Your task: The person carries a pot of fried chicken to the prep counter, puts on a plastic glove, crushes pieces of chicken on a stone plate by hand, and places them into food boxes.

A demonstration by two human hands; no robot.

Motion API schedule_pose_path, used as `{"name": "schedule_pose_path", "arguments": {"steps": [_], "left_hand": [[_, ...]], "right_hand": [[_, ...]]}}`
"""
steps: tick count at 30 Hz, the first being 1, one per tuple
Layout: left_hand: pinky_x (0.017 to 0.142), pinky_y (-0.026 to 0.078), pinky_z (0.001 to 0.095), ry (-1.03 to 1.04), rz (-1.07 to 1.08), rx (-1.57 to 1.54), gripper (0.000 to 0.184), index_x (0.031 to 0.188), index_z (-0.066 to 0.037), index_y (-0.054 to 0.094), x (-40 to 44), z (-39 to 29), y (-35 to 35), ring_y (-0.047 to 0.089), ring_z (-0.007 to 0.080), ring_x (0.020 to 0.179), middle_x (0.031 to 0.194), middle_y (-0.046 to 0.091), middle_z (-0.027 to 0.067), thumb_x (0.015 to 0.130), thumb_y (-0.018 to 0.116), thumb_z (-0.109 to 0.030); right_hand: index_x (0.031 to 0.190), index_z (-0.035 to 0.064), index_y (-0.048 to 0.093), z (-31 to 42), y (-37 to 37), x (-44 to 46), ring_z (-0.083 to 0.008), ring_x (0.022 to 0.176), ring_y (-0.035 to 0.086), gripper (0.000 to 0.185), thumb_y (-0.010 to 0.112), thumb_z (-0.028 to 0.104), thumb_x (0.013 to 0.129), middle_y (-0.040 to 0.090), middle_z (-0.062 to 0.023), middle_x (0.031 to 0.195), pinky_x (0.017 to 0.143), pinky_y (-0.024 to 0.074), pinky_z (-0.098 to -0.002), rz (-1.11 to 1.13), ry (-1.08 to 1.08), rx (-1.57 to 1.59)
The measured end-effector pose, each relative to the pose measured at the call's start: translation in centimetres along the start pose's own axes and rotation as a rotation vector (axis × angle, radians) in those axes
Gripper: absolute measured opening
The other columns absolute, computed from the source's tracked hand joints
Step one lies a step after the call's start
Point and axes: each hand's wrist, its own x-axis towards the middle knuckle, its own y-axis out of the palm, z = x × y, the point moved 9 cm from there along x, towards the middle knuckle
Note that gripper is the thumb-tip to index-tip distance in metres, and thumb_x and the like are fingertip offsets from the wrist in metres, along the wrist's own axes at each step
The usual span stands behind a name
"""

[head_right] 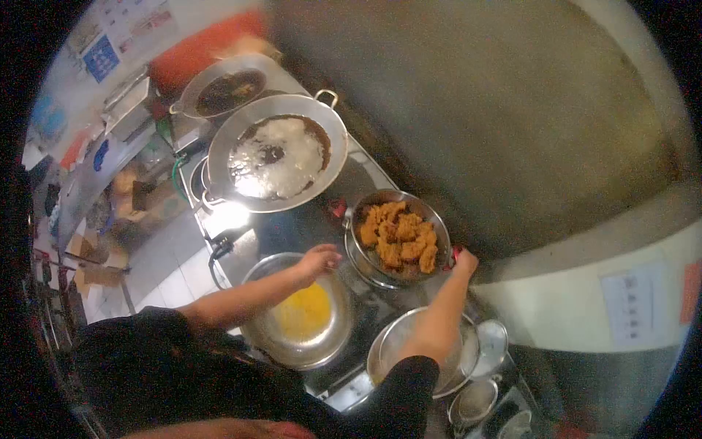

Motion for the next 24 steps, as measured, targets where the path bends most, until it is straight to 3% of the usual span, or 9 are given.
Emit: {"name": "schedule_pose_path", "arguments": {"steps": [2, 5, 6, 7, 10, 13, 17, 21, 24], "left_hand": [[0.079, 0.050, 0.0376, -0.007, -0.073, -0.105, 0.055, 0.137, -0.006, 0.042, 3.6, 1.4, -0.5, 0.063, 0.0205, 0.086, 0.107, 0.063, 0.0073, 0.086, 0.061, -0.015], [0.083, 0.049, 0.0382, -0.025, -0.161, -0.199, 0.060, 0.140, -0.008, 0.039, 6.0, 1.3, -0.6, 0.063, 0.0209, 0.089, 0.107, 0.060, 0.0069, 0.085, 0.061, -0.016], [0.084, 0.048, 0.0381, -0.035, -0.191, -0.217, 0.061, 0.141, -0.008, 0.038, 6.0, 0.8, -0.5, 0.062, 0.0208, 0.090, 0.108, 0.059, 0.0067, 0.085, 0.061, -0.016], [0.065, 0.048, 0.0331, -0.013, -0.220, -0.271, 0.056, 0.140, -0.009, 0.041, 5.9, 0.1, -0.2, 0.060, 0.0200, 0.080, 0.110, 0.059, 0.0080, 0.088, 0.061, -0.016], [0.071, 0.047, 0.0346, 0.041, -0.246, -0.429, 0.050, 0.138, -0.011, 0.044, 8.4, -0.3, -0.4, 0.060, 0.0195, 0.085, 0.110, 0.060, 0.0044, 0.090, 0.058, -0.017], [0.076, 0.044, 0.0336, 0.186, -0.137, -0.431, 0.039, 0.130, -0.014, 0.049, 9.3, -2.7, 0.6, 0.057, 0.0161, 0.087, 0.105, 0.059, 0.0005, 0.093, 0.057, -0.018], [0.068, 0.041, 0.0302, 0.142, -0.156, -0.445, 0.023, 0.117, -0.017, 0.055, 9.5, -2.8, 0.3, 0.050, 0.0117, 0.078, 0.094, 0.057, -0.0019, 0.094, 0.058, -0.022], [0.062, 0.039, 0.0284, 0.116, -0.280, -0.532, 0.021, 0.113, -0.016, 0.057, 10.0, -2.4, -1.2, 0.048, 0.0111, 0.074, 0.090, 0.057, -0.0021, 0.094, 0.059, -0.024], [0.056, 0.038, 0.0261, 0.062, -0.261, -0.630, 0.016, 0.107, -0.016, 0.060, 10.6, -2.1, -1.0, 0.047, 0.0112, 0.068, 0.087, 0.056, -0.0016, 0.092, 0.060, -0.023]], "right_hand": [[0.095, 0.0053, 0.066, -1.3, 1.1, -0.5, -0.0328, 0.070, 0.060, 0.024, 0.054, 0.025, 0.090, 0.063, -0.0149, 0.082, 0.062, 0.0529, -0.0516, 0.167, 0.205, 0.108], [0.098, 0.0089, 0.066, -1.9, -0.2, -1.9, -0.0297, 0.079, 0.062, 0.018, 0.056, 0.022, 0.090, 0.064, -0.0108, 0.088, 0.072, 0.0533, -0.0482, 0.123, 0.504, 0.082], [0.101, 0.0092, 0.064, -1.9, -0.4, -1.7, -0.0297, 0.082, 0.063, 0.017, 0.056, 0.019, 0.090, 0.064, -0.0106, 0.092, 0.074, 0.0531, -0.0497, 0.168, 0.500, 0.150], [0.105, 0.0095, 0.063, -2.1, -0.6, -1.2, -0.0297, 0.085, 0.063, 0.018, 0.056, 0.015, 0.090, 0.064, -0.0104, 0.097, 0.075, 0.0530, -0.0512, 0.222, 0.494, 0.237], [0.115, 0.0104, 0.058, -1.9, -0.3, 1.0, -0.0298, 0.094, 0.064, 0.028, 0.055, 0.004, 0.089, 0.064, -0.0099, 0.110, 0.080, 0.0526, -0.0558, 0.372, 0.409, 0.365], [0.114, 0.0104, 0.057, -2.3, -0.4, 5.8, -0.0293, 0.094, 0.064, 0.023, 0.049, 0.002, 0.094, 0.065, -0.0101, 0.109, 0.082, 0.0535, -0.0562, 0.506, 0.163, 0.177], [0.112, 0.0089, 0.058, -0.5, -0.2, 3.0, -0.0289, 0.100, 0.063, 0.019, 0.050, 0.001, 0.096, 0.064, -0.0093, 0.111, 0.087, 0.0533, -0.0575, 0.451, 0.476, 0.210], [0.116, 0.0073, 0.057, 1.1, -0.5, 0.8, -0.0334, 0.102, 0.060, 0.023, 0.059, 0.009, 0.093, 0.064, -0.0121, 0.108, 0.091, 0.0503, -0.0596, 0.606, 0.414, 0.040], [0.118, 0.0065, 0.056, 1.5, -1.0, 2.0, -0.0329, 0.099, 0.061, 0.027, 0.062, 0.011, 0.092, 0.064, -0.0128, 0.106, 0.089, 0.0513, -0.0596, 0.519, 0.294, -0.021]]}}
